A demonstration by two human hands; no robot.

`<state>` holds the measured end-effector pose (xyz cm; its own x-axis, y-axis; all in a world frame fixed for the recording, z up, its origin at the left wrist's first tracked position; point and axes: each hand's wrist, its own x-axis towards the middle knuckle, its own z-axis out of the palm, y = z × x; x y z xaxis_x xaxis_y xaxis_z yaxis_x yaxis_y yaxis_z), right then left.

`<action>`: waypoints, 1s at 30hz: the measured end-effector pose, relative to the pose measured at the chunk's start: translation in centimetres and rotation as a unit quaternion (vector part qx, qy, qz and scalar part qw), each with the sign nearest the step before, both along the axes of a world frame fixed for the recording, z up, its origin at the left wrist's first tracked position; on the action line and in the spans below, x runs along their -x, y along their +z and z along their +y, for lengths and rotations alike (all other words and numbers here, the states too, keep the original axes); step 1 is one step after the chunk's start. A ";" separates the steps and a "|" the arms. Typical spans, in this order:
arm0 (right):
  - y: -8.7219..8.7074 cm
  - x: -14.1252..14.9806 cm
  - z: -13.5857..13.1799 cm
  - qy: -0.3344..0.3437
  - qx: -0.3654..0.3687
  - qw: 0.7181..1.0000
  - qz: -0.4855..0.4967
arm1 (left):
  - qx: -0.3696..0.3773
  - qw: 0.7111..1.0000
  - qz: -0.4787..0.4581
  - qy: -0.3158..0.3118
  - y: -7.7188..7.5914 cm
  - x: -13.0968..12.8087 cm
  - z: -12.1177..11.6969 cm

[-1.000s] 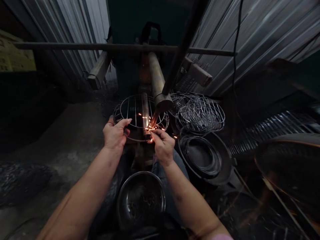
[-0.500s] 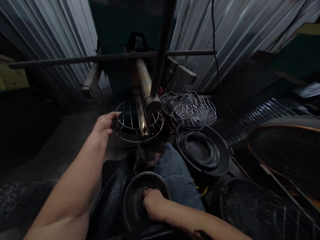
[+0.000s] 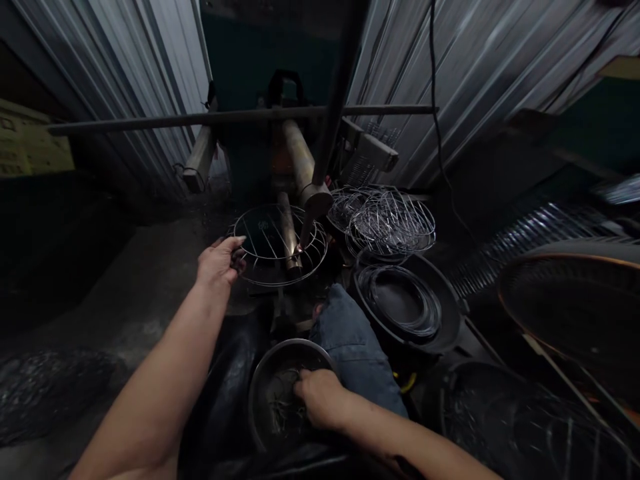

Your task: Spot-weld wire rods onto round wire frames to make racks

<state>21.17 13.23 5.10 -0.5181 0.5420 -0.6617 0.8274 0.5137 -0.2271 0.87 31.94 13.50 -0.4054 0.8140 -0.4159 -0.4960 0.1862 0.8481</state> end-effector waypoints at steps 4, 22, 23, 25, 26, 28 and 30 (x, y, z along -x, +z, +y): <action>-0.6 -0.1 -1.0 0.040 -0.013 0.999 0.009 | -0.008 0.999 -0.029 0.044 -0.4 -0.7 -2.2; 1.2 -7.2 -1.3 -0.306 -0.042 0.911 0.274 | -0.021 0.994 -0.049 0.090 -0.7 -2.1 -4.8; 1.4 -7.5 -1.5 -0.305 -0.032 0.909 0.281 | -0.021 0.994 -0.047 0.091 -0.8 -2.1 -4.8; 1.9 -8.3 -1.8 -0.325 0.001 0.889 0.323 | -0.022 0.995 -0.046 0.091 -1.1 -2.0 -4.7; 2.1 -8.8 -1.9 -0.358 0.023 0.865 0.352 | -0.022 0.995 -0.047 0.087 -1.3 -1.9 -4.6; 2.6 -10.1 -1.7 -0.455 0.061 0.791 0.404 | -0.018 0.996 -0.048 0.078 -1.6 -1.8 -4.6; 3.0 -11.8 -1.3 -0.537 0.073 0.723 0.428 | -0.010 0.997 -0.045 0.069 -1.6 -1.9 -4.7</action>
<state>32.93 11.92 8.10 -0.1035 0.8926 -0.4388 0.2552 -0.4026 -0.8791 2.75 27.29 11.86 -0.4763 0.7609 -0.4407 -0.5905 0.0946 0.8015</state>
